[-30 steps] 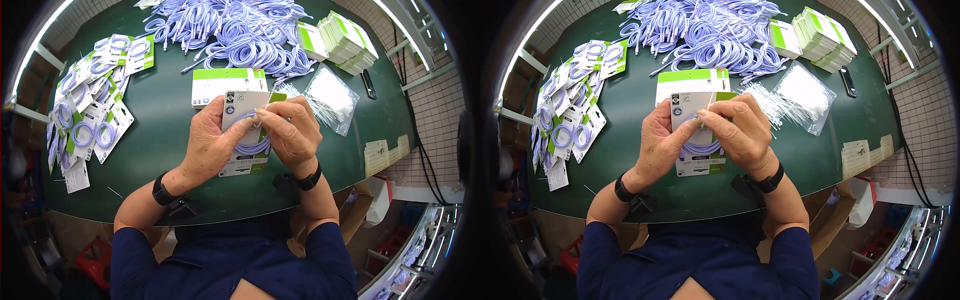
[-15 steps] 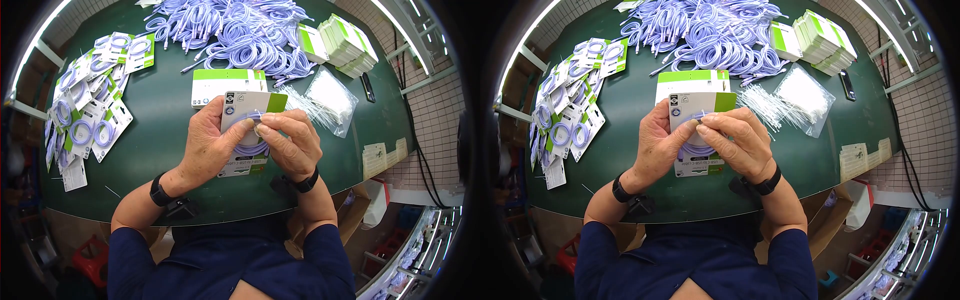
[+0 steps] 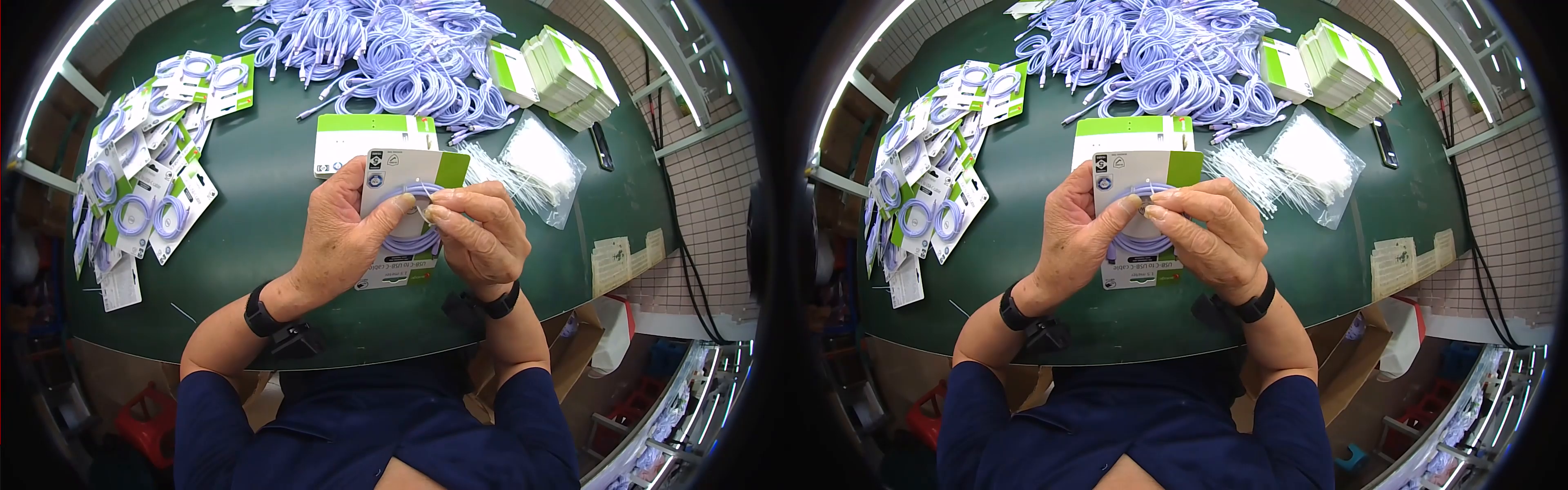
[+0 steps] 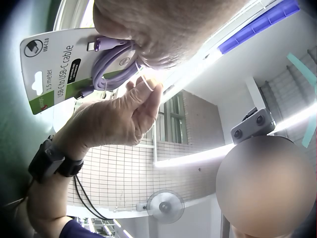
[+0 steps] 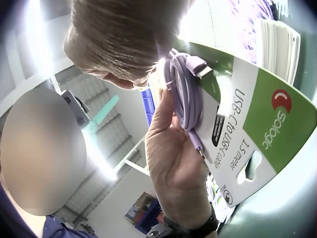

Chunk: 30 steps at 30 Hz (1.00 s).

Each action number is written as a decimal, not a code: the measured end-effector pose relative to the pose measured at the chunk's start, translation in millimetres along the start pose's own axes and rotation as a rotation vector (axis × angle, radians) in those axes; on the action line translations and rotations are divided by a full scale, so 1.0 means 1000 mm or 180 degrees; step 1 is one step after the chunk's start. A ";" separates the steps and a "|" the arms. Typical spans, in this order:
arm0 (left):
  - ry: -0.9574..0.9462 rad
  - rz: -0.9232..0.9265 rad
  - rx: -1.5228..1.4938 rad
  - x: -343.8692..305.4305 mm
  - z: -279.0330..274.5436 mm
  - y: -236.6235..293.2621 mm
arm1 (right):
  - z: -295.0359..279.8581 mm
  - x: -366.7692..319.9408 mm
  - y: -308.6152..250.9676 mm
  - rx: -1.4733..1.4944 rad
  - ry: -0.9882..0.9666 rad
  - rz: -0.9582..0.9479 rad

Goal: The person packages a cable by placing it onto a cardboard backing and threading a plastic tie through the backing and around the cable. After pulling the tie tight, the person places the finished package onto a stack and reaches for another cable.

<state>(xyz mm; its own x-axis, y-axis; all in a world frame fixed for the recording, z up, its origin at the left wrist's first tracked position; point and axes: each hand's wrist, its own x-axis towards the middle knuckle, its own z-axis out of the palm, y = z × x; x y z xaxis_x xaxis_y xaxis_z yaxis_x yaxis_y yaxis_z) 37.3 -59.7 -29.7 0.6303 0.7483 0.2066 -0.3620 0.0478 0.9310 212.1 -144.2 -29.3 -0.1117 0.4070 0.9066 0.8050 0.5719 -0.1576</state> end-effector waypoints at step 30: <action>-0.0128 0.0268 0.0631 -0.001 -0.005 -0.008 | 0.001 0.008 0.004 -0.0014 -0.0185 0.0151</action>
<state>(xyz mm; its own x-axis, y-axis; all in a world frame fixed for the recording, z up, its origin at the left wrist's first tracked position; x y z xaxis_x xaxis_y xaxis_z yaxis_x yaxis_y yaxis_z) 36.4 -57.5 -38.8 0.6319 0.7171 0.2941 -0.2749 -0.1475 0.9501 214.1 -138.1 -23.3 -0.1068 0.4742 0.8739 0.8127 0.5479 -0.1980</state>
